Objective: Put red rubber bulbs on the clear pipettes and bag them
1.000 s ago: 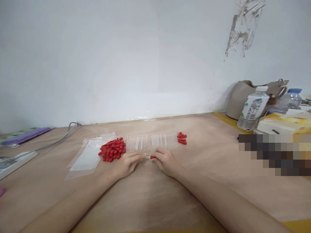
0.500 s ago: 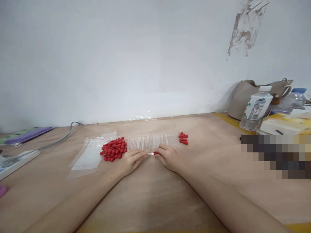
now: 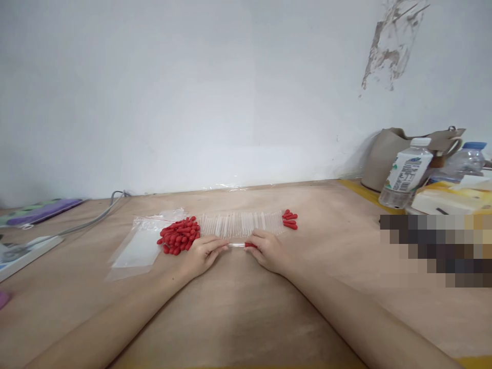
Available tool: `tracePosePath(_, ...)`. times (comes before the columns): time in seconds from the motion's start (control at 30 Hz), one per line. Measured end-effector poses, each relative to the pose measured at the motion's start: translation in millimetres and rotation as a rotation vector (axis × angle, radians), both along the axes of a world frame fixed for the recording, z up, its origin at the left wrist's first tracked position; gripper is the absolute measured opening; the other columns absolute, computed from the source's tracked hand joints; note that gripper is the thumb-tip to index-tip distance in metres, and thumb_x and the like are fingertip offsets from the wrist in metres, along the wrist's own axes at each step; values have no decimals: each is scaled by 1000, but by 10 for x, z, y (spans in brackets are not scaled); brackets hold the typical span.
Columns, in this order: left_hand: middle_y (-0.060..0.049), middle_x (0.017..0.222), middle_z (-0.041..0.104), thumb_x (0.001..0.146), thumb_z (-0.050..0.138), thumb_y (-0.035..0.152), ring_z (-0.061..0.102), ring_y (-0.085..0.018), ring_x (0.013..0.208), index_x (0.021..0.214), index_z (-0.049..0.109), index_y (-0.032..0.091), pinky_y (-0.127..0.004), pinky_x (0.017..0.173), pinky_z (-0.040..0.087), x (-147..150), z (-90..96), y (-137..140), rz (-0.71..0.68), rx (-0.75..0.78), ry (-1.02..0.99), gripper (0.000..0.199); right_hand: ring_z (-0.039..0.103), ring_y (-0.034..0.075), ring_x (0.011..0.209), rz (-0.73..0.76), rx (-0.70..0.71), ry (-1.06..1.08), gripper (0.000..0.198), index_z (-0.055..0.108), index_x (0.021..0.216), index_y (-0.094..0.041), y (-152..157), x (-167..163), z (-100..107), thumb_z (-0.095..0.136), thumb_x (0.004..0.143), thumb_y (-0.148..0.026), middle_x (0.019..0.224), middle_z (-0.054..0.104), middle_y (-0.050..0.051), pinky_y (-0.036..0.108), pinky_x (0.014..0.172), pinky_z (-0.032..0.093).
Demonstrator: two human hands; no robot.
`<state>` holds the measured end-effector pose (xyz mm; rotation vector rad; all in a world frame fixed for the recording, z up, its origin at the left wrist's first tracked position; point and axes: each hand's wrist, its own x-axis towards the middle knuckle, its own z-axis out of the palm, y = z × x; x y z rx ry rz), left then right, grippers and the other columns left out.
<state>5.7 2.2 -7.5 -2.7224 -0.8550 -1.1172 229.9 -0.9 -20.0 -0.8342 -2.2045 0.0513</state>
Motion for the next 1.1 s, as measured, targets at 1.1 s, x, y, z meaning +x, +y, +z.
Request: tracePosePath(1.1,-3,69,59,87,44,25,57,-13,63,95,61,16,-22,58,46,10,-34,-32,88,27,23,20,54,13,64,36,-425,248,27,64,79,-18,-47,-56,87,42,85,-33,72,63,2,24,56,43)
